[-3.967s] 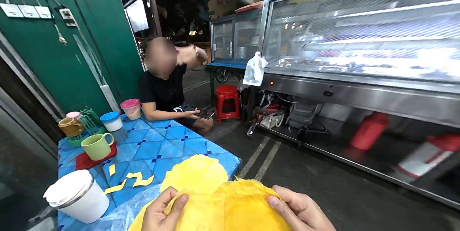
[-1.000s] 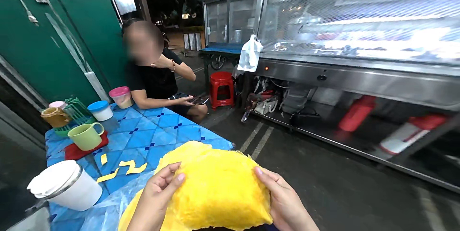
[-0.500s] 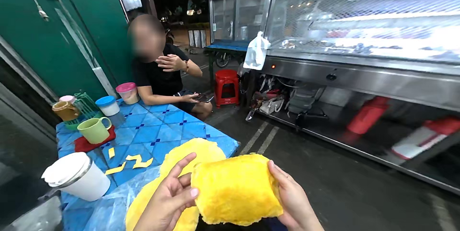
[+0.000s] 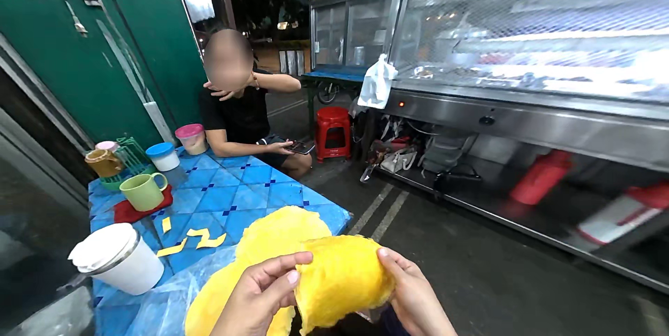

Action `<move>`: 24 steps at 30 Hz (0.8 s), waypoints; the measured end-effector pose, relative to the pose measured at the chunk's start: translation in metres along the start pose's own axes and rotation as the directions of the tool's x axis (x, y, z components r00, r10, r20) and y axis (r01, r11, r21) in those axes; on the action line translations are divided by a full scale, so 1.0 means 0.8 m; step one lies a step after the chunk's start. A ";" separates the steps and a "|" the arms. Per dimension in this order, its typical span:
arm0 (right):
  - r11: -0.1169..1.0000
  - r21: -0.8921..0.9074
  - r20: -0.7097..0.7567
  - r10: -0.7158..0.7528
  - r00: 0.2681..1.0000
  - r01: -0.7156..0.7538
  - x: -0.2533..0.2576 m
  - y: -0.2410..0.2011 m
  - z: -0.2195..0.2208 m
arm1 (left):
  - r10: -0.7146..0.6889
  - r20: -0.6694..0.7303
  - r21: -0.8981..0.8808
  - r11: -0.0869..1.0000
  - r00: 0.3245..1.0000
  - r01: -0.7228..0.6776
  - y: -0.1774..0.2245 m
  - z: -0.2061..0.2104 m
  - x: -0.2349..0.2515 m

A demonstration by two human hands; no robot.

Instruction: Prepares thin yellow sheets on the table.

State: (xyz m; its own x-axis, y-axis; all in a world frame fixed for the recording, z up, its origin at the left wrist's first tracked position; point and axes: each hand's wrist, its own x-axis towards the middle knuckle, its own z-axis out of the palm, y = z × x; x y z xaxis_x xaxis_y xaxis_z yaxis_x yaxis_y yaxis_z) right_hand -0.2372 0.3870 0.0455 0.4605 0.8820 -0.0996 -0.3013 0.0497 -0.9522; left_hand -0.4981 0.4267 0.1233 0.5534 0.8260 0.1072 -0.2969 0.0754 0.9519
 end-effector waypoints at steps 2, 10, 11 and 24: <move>0.985 -0.148 -0.006 -0.090 0.996 0.088 0.003 0.010 -0.001 | 0.001 -0.039 0.048 0.999 0.999 0.001 0.000 0.005 0.001; 0.878 -0.260 0.310 -0.318 0.896 0.402 -0.049 -0.030 0.037 | -0.023 -0.126 0.105 0.994 0.992 0.036 -0.020 0.029 0.007; 0.911 -0.195 0.389 -0.268 0.881 0.363 -0.058 -0.037 0.044 | -0.024 -0.140 0.100 0.994 0.990 0.038 -0.023 0.033 0.008; 0.913 -0.230 0.433 -0.215 0.875 0.338 -0.072 -0.036 0.055 | 0.066 -0.158 0.204 0.979 0.985 -0.033 -0.044 0.039 0.012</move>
State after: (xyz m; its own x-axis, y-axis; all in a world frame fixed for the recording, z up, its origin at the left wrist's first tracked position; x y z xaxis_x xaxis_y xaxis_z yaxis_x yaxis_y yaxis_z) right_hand -0.2915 0.3557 0.0915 0.1063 0.9643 0.2426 0.0728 0.2358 -0.9691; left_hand -0.4580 0.4141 0.1002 0.4025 0.9071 0.1233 -0.1505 -0.0673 0.9863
